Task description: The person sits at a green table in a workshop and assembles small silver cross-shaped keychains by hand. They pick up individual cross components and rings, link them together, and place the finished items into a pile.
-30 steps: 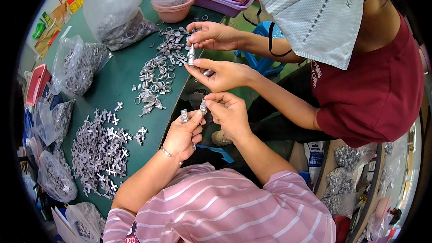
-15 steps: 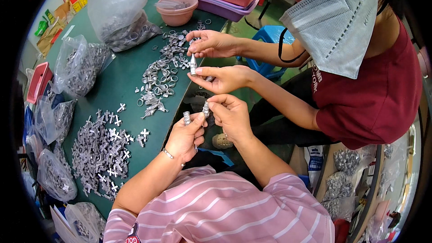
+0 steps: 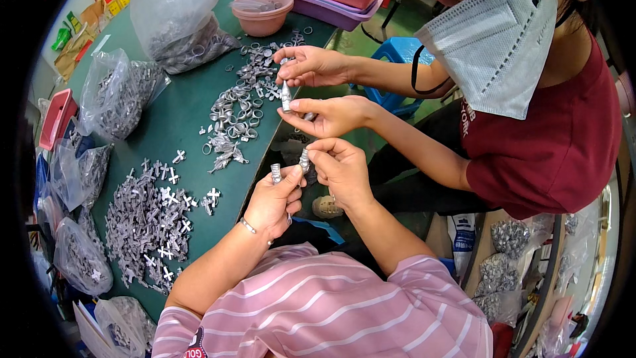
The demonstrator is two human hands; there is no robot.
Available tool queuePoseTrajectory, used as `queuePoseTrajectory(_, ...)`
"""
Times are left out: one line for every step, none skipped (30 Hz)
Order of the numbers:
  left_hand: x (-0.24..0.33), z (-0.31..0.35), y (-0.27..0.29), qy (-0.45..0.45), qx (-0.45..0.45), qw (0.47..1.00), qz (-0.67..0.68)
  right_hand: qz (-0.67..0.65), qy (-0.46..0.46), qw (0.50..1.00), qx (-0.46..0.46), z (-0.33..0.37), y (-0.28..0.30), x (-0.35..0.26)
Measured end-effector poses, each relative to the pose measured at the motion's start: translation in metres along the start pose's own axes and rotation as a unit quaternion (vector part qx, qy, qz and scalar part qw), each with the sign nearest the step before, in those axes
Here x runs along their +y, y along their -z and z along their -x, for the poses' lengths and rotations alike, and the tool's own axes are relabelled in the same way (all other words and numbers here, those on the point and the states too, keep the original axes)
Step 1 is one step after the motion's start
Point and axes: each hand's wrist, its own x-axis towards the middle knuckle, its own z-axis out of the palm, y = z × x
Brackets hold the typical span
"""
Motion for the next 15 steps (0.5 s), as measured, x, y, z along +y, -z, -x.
queuePoseTrajectory(-0.0002, -0.0003, 0.0003, 0.001, 0.000, 1.000, -0.001, 0.002, 0.002, 1.000, 0.000, 0.0001, -0.0002, 0.0003)
queuePoseTrajectory(0.0003, -0.0004, -0.0002, -0.002, 0.000, 1.000, -0.003, 0.004, 0.003, 1.000, 0.000, 0.0000, -0.0004, 0.0005)
queuePoseTrajectory(0.0013, -0.0004, -0.0012, -0.003, -0.001, 1.000, -0.005, 0.006, 0.005, 1.000, 0.001, -0.0002, -0.0005, 0.0006)
queuePoseTrajectory(0.0020, 0.0000, -0.0013, -0.005, 0.000, 1.000, -0.007, 0.002, 0.003, 1.000, -0.002, -0.0002, -0.0007, 0.0009)
queuePoseTrajectory(0.0020, -0.0002, -0.0006, -0.004, -0.004, 1.000, -0.004, -0.001, 0.001, 1.000, -0.005, -0.0003, -0.0008, 0.0010)
queuePoseTrajectory(0.0019, -0.0007, 0.0008, -0.003, -0.008, 1.000, -0.001, -0.005, -0.002, 1.000, -0.008, 0.0001, -0.0009, 0.0013)
queuePoseTrajectory(0.0020, -0.0016, 0.0016, -0.002, -0.014, 1.000, 0.002, -0.018, -0.006, 1.000, -0.009, 0.0006, -0.0010, 0.0009)
queuePoseTrajectory(0.0016, -0.0023, 0.0029, 0.000, -0.020, 1.000, 0.011, -0.030, -0.011, 0.999, -0.010, 0.0015, -0.0012, 0.0004)
queuePoseTrajectory(0.0012, -0.0029, 0.0046, 0.003, -0.027, 0.999, 0.019, -0.043, -0.016, 0.999, -0.011, 0.0021, -0.0016, -0.0002)
queuePoseTrajectory(0.0007, -0.0032, 0.0060, 0.006, -0.034, 0.999, 0.029, -0.039, -0.011, 0.999, -0.013, 0.0025, -0.0021, -0.0006)
queuePoseTrajectory(0.0008, -0.0035, 0.0069, 0.007, -0.040, 0.999, 0.028, -0.034, -0.007, 0.999, -0.014, 0.0029, -0.0030, -0.0010)
queuePoseTrajectory(0.0011, -0.0039, 0.0075, 0.008, -0.047, 0.999, 0.027, -0.030, -0.002, 0.999, -0.016, 0.0033, -0.0036, -0.0015)
queuePoseTrajectory(0.0010, -0.0039, 0.0080, 0.009, -0.052, 0.998, 0.026, -0.026, -0.001, 0.999, -0.021, 0.0036, -0.0037, -0.0017)
queuePoseTrajectory(0.0010, -0.0034, 0.0078, 0.007, -0.052, 0.998, 0.022, -0.023, 0.000, 0.999, -0.026, 0.0036, -0.0038, -0.0019)
queuePoseTrajectory(0.0012, -0.0023, 0.0071, 0.005, -0.053, 0.998, 0.018, -0.019, 0.001, 0.999, -0.030, 0.0039, -0.0039, -0.0020)
